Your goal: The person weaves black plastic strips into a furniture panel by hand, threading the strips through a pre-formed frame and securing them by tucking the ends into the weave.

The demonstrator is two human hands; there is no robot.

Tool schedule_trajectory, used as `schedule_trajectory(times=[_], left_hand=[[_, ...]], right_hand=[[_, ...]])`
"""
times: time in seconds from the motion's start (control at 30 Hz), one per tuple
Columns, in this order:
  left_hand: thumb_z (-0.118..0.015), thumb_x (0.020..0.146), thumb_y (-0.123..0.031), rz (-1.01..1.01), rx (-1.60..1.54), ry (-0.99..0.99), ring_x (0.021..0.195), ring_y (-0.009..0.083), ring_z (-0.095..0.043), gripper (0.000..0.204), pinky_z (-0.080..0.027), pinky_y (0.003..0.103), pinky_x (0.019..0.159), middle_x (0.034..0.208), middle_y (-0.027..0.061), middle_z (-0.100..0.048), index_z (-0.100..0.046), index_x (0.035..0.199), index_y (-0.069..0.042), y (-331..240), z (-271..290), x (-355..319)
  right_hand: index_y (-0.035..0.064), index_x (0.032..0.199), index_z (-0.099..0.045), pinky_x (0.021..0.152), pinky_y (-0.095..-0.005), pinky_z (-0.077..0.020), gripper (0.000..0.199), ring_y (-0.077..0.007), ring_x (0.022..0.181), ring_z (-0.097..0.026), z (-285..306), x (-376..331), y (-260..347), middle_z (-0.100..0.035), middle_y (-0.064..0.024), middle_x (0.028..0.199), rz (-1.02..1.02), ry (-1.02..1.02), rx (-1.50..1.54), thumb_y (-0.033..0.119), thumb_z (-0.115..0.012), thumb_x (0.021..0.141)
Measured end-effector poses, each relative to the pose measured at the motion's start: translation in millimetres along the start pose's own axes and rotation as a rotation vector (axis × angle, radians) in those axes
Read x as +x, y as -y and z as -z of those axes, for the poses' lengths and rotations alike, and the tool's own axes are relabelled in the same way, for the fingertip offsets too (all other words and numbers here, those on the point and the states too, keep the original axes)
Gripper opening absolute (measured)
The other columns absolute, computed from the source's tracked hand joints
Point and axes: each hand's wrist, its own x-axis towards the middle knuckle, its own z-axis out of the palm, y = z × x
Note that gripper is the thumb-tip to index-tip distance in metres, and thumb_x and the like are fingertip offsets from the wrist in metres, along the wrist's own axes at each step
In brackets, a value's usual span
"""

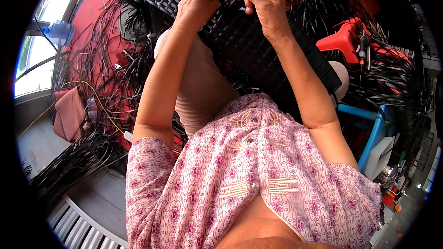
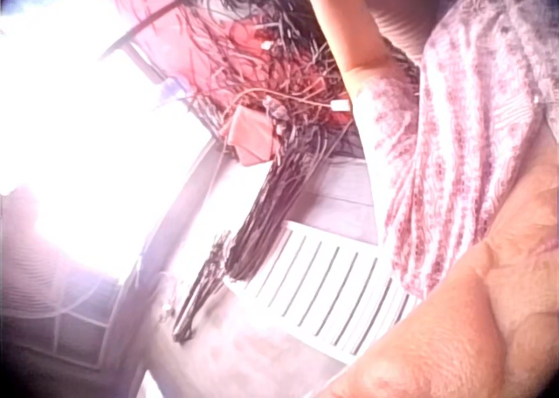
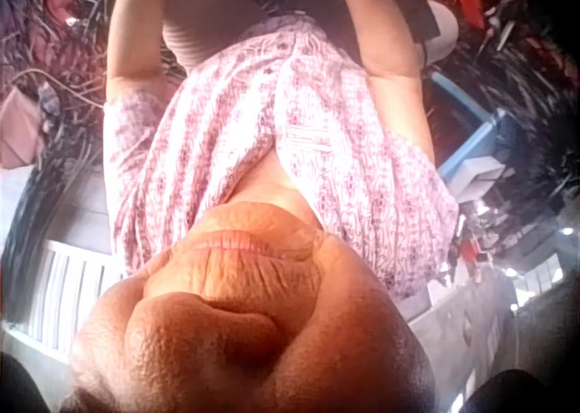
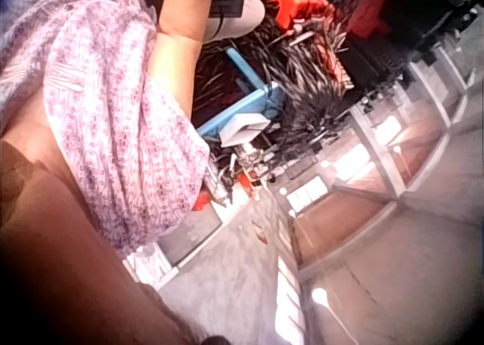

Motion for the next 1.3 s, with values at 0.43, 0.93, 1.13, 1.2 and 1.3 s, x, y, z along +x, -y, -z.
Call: schedule_trajectory(times=[0.43,0.93,1.13,1.2,1.3], left_hand=[[-0.069,0.082,-0.027,-0.074,0.088,-0.010,0.085,0.0303,-0.070,0.027,-0.053,0.040,0.078,0.084,0.0147,-0.071,-0.072,0.097,-0.005,-4,-6,-1],[-0.060,0.085,-0.021,-0.050,0.062,0.004,0.101,0.0365,-0.064,0.024,-0.050,0.045,0.091,0.100,0.0192,-0.070,-0.072,0.098,-0.005,2,-14,1],[-0.060,0.085,-0.020,-0.039,0.046,0.009,0.102,0.0362,-0.064,0.024,-0.050,0.044,0.092,0.100,0.0196,-0.070,-0.073,0.099,-0.005,-3,-11,-1],[-0.059,0.085,-0.019,-0.046,0.032,0.000,0.102,0.0363,-0.064,0.024,-0.050,0.044,0.091,0.100,0.0198,-0.070,-0.073,0.099,-0.005,-2,-11,-1],[-0.060,0.084,-0.019,-0.072,0.003,-0.004,0.102,0.0370,-0.064,0.025,-0.050,0.044,0.091,0.099,0.0199,-0.070,-0.073,0.100,-0.005,0,-11,0]], right_hand=[[0.0015,0.091,-0.074,0.056,-0.0220,-0.0488,0.018,-0.0046,0.057,-0.057,0,-2,-4,-0.062,0.0008,0.063,0.049,-0.043,-0.335,0.018,-0.071,0.084],[0.0025,0.078,-0.073,0.073,-0.0441,-0.0574,0.020,-0.0366,0.077,-0.070,-12,1,-19,-0.070,-0.0198,0.077,0.160,-0.037,-1.159,0.021,-0.066,0.078],[0.0050,0.077,-0.073,0.071,-0.0433,-0.0572,0.017,-0.0352,0.074,-0.070,-14,4,-22,-0.070,-0.0176,0.075,0.180,-0.045,-1.218,0.019,-0.064,0.079],[0.0058,0.079,-0.073,0.071,-0.0437,-0.0571,0.017,-0.0352,0.075,-0.070,-19,2,-18,-0.070,-0.0173,0.075,0.144,-0.028,-1.248,0.019,-0.063,0.080],[0.0075,0.081,-0.074,0.072,-0.0441,-0.0569,0.017,-0.0353,0.075,-0.070,-19,6,-25,-0.070,-0.0167,0.077,0.156,0.002,-1.243,0.019,-0.062,0.081]])
